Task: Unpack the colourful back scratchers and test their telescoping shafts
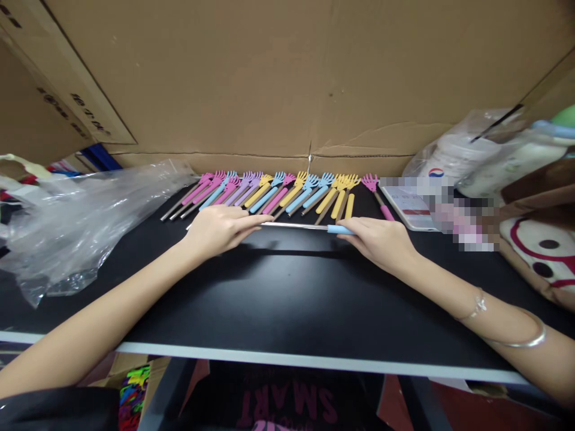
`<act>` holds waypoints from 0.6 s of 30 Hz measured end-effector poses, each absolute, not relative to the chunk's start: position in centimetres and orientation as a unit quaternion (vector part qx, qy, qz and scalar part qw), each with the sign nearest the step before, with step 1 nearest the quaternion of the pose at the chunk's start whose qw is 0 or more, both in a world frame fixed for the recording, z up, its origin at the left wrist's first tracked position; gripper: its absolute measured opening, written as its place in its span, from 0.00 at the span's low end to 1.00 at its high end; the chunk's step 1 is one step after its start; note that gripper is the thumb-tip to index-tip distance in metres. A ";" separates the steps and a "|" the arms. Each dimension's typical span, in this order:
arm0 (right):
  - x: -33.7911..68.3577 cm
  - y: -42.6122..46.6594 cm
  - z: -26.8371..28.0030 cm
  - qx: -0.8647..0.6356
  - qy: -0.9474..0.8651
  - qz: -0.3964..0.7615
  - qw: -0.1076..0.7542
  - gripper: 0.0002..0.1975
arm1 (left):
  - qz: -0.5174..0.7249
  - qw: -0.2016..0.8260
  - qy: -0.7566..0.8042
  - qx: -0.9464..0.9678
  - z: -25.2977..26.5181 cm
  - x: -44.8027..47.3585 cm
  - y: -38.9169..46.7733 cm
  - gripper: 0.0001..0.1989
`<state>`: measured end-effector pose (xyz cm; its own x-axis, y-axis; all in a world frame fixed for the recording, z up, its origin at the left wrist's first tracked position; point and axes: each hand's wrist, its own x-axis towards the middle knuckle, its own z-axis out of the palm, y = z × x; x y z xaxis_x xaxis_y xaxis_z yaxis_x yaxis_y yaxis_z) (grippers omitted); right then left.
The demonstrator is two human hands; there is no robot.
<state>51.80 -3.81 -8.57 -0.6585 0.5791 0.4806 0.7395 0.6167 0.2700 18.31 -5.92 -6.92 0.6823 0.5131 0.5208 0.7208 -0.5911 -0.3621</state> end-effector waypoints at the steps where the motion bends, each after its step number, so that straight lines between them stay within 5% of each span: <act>1: 51.8 -3.8 -8.6 -0.376 -0.882 -0.223 0.173 0.15 | -0.181 0.283 -0.358 -0.871 -6.9 18.3 -5.9 0.16; 9: 51.8 -3.9 -8.5 -0.368 -0.891 -0.205 0.169 0.16 | -0.173 0.267 -0.369 -0.873 -7.2 18.3 -5.8 0.16; 18: 51.8 -4.0 -8.2 -0.346 -0.883 -0.250 0.197 0.16 | -0.160 0.125 -0.397 -0.895 -7.9 18.0 -5.5 0.22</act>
